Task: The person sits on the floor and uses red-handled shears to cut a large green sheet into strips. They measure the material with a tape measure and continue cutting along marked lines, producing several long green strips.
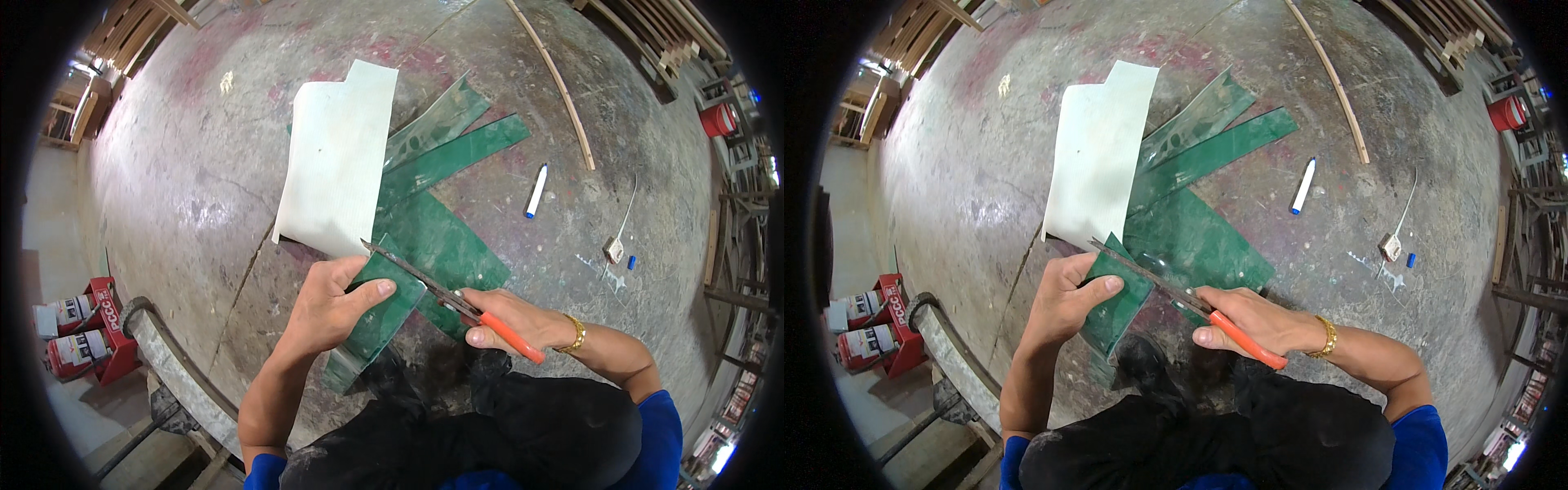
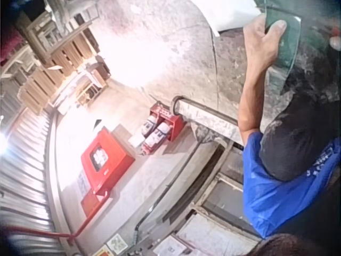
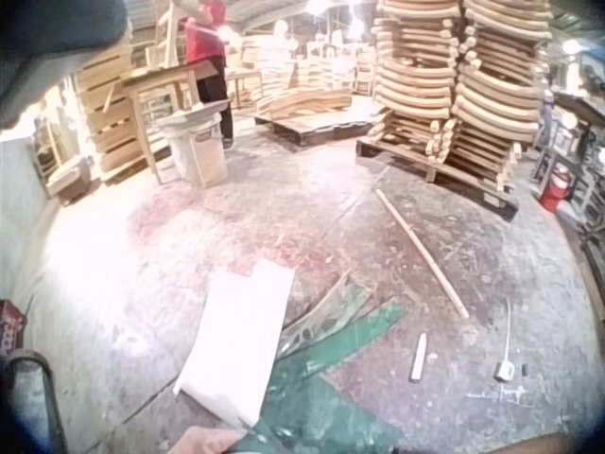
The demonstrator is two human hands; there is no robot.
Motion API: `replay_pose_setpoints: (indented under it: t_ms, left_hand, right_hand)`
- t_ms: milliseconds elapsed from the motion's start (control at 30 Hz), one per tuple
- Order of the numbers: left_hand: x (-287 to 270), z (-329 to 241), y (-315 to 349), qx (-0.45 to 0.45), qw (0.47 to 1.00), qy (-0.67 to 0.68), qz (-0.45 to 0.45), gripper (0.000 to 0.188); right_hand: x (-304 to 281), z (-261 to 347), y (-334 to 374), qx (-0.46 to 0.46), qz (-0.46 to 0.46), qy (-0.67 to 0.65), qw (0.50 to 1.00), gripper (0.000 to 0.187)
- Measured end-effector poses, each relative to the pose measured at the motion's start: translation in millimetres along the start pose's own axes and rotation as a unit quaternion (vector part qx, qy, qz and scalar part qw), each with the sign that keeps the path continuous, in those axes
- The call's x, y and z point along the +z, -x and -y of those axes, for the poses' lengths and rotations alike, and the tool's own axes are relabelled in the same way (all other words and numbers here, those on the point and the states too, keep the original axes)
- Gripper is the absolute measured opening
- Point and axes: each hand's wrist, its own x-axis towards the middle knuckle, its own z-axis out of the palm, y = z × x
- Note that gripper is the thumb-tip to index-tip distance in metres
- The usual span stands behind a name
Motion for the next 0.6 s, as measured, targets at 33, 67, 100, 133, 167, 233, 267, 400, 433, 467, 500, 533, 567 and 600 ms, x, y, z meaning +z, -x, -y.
replay_pose_setpoints:
  t_ms: [33,67,100,133,167,233,267,400,433,467,500,533,567,600]
  left_hand:
    - [1,1,0,0.007,1.000,0.006,-0.004,0.021]
    - [2,0,0,0.007,1.000,0.001,-0.005,0.021]
    - [2,-2,1,0.006,1.000,-0.003,-0.005,0.021]
    - [3,-2,2,0.007,1.000,-0.008,-0.007,0.021]
    - [4,-1,2,0.017,1.000,-0.018,-0.014,0.022]
    - [5,-1,1,0.036,0.998,-0.038,-0.027,0.023]
    - [6,-1,2,0.025,0.999,-0.037,-0.021,0.024]
    - [9,7,4,0.022,0.997,-0.068,0.027,0.027]
    - [9,10,4,0.029,0.995,-0.085,0.044,0.027]
    - [9,11,5,0.017,0.996,-0.072,0.044,0.027]
    - [9,10,6,0.006,0.997,-0.060,0.044,0.027]
    - [9,9,6,-0.005,0.998,-0.048,0.044,0.027]
    - [10,9,6,0.000,0.998,-0.046,0.041,0.027]
    - [11,9,5,0.005,0.998,-0.044,0.039,0.027]
  right_hand:
    - [1,0,0,-0.004,-0.008,0.010,1.000,0.065]
    - [-1,1,0,0.015,0.010,0.017,1.000,0.062]
    - [-3,5,0,0.035,0.029,0.023,0.999,0.059]
    - [-4,6,1,0.053,0.047,0.031,0.997,0.057]
    - [-2,5,1,0.060,0.052,0.036,0.996,0.057]
    - [0,4,1,0.076,0.062,0.045,0.994,0.060]
    - [0,3,1,0.053,0.051,0.038,0.997,0.062]
    - [12,-5,-5,-0.094,-0.044,0.066,0.992,0.064]
    - [15,-5,-8,-0.146,-0.078,0.085,0.983,0.064]
    - [14,-2,-8,-0.112,-0.053,0.065,0.990,0.062]
    - [12,2,-6,-0.077,-0.029,0.045,0.996,0.061]
    - [11,6,-6,-0.043,-0.004,0.025,0.999,0.060]
    - [10,8,-7,0.032,0.038,0.025,0.998,0.061]
    - [10,9,-8,0.106,0.081,0.025,0.991,0.061]
